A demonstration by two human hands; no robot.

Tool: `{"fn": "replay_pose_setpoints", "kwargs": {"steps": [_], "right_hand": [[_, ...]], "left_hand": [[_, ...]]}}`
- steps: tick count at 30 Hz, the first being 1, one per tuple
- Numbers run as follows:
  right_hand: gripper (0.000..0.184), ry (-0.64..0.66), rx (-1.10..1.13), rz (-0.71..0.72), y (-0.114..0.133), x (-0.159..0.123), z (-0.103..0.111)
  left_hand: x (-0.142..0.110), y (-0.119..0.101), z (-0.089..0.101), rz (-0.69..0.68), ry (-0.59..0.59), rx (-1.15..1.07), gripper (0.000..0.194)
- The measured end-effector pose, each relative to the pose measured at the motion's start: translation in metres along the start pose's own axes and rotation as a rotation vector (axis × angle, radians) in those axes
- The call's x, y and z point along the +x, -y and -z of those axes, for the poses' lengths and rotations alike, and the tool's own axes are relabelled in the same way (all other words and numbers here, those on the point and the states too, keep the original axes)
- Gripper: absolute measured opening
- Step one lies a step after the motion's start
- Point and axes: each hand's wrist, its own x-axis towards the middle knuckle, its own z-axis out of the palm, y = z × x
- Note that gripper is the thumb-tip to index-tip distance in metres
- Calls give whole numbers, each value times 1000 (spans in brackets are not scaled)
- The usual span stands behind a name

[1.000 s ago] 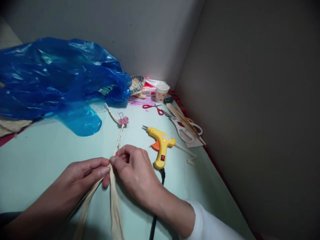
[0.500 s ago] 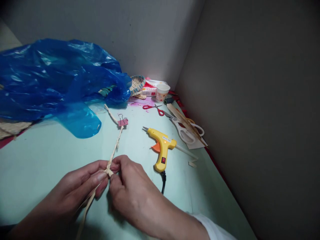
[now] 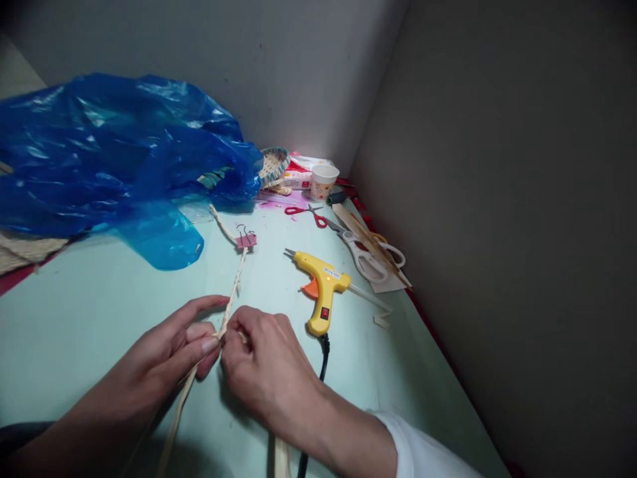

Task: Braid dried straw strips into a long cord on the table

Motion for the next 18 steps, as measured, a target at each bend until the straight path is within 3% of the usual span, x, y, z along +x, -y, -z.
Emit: {"fn": "replay_pose_setpoints", "kwargs": {"steps": [6, 11, 18], "right_hand": [[17, -4, 115, -18, 0, -2, 1], [23, 100, 330, -88, -3, -1, -1], [21, 39, 419, -118, 5, 2, -1]], "left_hand": [[0, 1, 3, 18, 21, 100, 39], [-4, 3, 1, -158, -35, 359, 31], [-8, 2, 5, -259, -33, 539, 32]]}}
